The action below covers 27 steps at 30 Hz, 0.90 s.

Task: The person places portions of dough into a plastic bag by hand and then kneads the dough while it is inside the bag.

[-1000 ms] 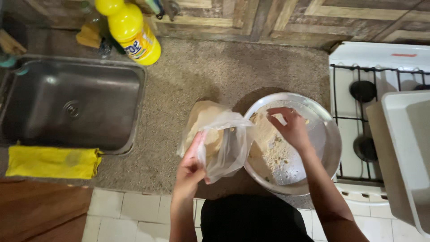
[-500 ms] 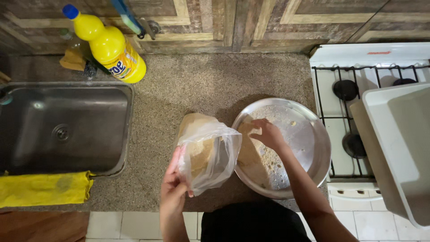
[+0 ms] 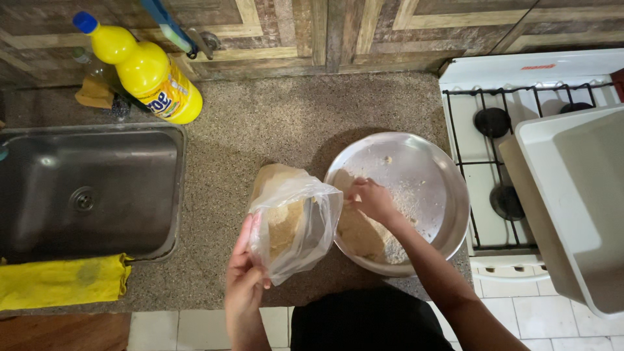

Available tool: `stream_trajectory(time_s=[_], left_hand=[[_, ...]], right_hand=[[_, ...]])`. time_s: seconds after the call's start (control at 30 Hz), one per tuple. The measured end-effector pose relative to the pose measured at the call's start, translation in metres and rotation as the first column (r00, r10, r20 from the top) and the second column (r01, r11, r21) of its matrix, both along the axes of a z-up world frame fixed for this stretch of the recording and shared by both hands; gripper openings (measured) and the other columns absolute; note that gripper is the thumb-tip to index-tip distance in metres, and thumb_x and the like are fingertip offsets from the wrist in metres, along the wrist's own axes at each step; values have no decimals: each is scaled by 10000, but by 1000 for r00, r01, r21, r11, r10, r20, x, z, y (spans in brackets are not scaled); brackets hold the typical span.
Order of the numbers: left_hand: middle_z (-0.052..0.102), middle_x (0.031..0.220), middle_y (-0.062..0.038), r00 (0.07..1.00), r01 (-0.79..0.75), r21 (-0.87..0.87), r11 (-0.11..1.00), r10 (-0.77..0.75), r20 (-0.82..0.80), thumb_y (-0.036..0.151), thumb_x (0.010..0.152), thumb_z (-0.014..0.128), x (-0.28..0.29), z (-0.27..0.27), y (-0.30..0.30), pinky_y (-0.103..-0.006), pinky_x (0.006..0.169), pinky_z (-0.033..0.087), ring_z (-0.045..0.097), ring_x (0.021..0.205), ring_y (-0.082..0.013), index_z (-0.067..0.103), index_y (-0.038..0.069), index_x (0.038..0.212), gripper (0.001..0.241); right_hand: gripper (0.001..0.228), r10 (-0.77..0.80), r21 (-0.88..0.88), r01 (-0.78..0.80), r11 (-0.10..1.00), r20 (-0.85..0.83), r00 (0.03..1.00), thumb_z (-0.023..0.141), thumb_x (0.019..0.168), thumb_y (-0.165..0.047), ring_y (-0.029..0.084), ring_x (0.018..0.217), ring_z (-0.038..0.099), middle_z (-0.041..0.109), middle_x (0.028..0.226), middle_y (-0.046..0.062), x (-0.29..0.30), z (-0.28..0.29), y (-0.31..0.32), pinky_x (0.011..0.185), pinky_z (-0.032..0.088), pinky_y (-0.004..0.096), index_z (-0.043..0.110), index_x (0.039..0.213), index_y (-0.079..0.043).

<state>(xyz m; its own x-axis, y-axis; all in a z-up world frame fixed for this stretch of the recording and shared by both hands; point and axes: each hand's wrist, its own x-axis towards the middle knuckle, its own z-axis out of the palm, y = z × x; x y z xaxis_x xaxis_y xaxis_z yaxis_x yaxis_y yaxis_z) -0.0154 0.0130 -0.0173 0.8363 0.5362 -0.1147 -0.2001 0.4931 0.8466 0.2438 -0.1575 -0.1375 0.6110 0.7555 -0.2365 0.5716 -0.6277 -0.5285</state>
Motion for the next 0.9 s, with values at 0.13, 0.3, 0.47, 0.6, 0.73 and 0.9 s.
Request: stream_trajectory(time_s=[0.13, 0.3, 0.47, 0.6, 0.73, 0.9], left_hand=[[240, 1519, -120, 1000, -14, -24, 1000, 14, 3, -186, 507, 443, -4, -3, 1, -120, 305, 363, 432, 370, -46, 290, 66, 1411, 951], [384, 1437, -116, 986, -67, -1, 998, 66, -152, -142, 500, 422, -2, 1, -2, -128, 270, 341, 371, 369, -35, 294, 69, 1418, 950], [293, 1488, -138, 999, -19, -36, 999, 17, -44, -190, 518, 412, -1, 3, -2, -124, 296, 351, 398, 377, -43, 255, 61, 1427, 956], [242, 1510, -146, 1000, 2, -21, 1000, -1, 25, -201, 543, 428, -3, -6, 0, -116, 305, 365, 427, 379, -40, 252, 60, 1425, 937], [86, 1548, -182, 984, 104, -65, 992, -94, 150, -229, 623, 433, -4, -8, 4, -118, 357, 415, 485, 445, -51, 205, 111, 1447, 920], [121, 1542, -140, 1000, 2, 19, 1000, -2, 20, -185, 565, 421, 0, 0, -4, -118, 314, 347, 423, 362, -39, 241, -39, 1394, 862]], right_hand=[[68, 5, 74, -7, 997, 21, 1000, 702, 805, -211, 101, 657, 635, 673, 799, -48, -1, -20, -11, 548, 580, 270, 649, 811, -169], [167, -55, -1, 55, 998, 111, 992, 662, 830, -294, 130, 797, 646, 707, 858, -34, 9, -12, -25, 597, 564, 284, 659, 973, -209], [167, -14, 55, 12, 998, 43, 999, 602, 874, -265, 148, 789, 635, 702, 891, 13, 15, 12, -46, 720, 535, 285, 698, 893, -129], [252, -51, 0, 51, 999, 90, 995, 543, 864, -371, 114, 832, 617, 708, 925, -36, 7, 50, -55, 637, 559, 294, 677, 1000, -207], [203, -62, 139, 36, 990, 187, 980, 630, 829, -330, 81, 653, 645, 724, 777, -43, -1, 61, -64, 538, 570, 242, 701, 930, -169], [180, -98, 301, 37, 953, 191, 977, 707, 768, -215, 106, 735, 606, 720, 773, -34, -12, 88, -76, 562, 522, 309, 725, 942, -174]])
